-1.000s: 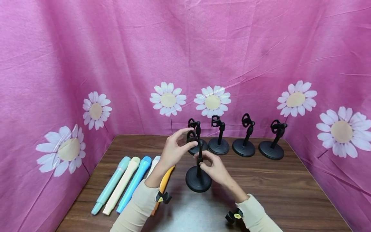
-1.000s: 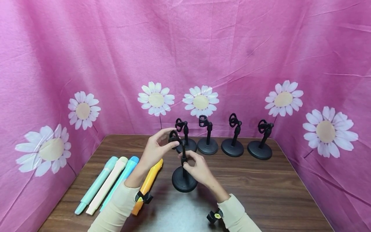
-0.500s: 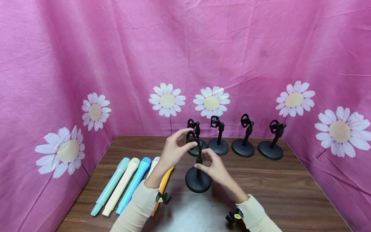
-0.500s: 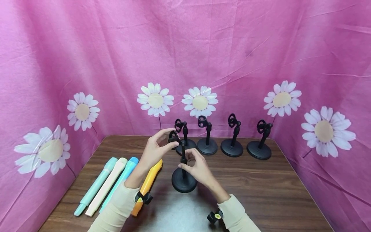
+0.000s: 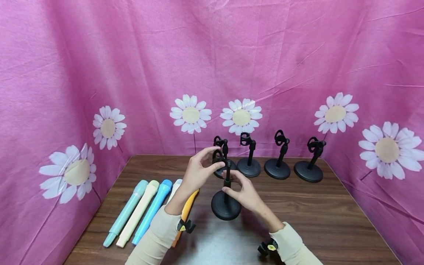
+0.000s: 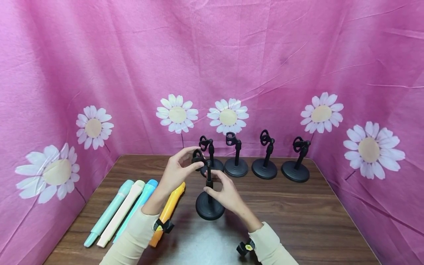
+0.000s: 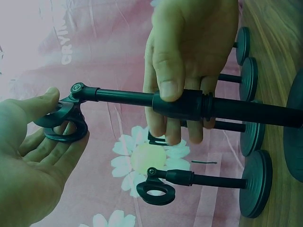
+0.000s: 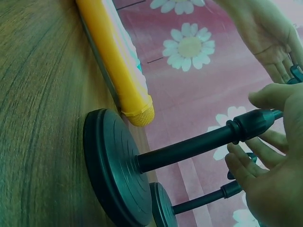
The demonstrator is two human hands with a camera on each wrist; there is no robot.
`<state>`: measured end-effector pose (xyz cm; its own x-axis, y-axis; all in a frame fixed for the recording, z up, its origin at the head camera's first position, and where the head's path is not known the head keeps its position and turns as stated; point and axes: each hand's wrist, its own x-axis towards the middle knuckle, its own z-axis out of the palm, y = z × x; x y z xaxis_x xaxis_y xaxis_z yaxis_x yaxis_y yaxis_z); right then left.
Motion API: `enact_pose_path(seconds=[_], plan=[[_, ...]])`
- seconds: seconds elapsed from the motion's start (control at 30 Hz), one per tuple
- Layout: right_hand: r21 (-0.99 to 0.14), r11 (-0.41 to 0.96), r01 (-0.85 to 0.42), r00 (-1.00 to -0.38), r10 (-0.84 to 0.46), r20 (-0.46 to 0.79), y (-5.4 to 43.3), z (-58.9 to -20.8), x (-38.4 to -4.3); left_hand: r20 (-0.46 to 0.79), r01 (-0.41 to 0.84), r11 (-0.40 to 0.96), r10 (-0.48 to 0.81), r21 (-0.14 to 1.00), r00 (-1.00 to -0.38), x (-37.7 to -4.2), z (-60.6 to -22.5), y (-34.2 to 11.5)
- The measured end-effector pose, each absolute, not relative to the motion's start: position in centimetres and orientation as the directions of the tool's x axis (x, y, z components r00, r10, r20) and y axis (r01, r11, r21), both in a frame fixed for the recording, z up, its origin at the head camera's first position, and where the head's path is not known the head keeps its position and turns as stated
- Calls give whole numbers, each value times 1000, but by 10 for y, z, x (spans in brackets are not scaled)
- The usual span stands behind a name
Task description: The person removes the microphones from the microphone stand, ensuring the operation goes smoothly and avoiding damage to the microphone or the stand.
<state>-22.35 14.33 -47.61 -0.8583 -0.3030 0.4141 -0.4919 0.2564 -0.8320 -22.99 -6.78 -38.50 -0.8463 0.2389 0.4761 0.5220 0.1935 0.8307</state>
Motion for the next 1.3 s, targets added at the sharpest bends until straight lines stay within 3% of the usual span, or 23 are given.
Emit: enact_pose_path(seconds=[0.27,0.6,1.3], plan=[[-842,299,-450,-891,-217,399,145,-479,-223,472,521,208,241,828,-848,-230,-385,-67],[-861,217,-459,-878,-260,403,144,-479,-222,465,511,202,236,836,-853,-230,-386,-67],[-871,230,-434,-891,-252,378,144,-475,-220,420,455,157,212,877,-883,-225,-405,-67]])
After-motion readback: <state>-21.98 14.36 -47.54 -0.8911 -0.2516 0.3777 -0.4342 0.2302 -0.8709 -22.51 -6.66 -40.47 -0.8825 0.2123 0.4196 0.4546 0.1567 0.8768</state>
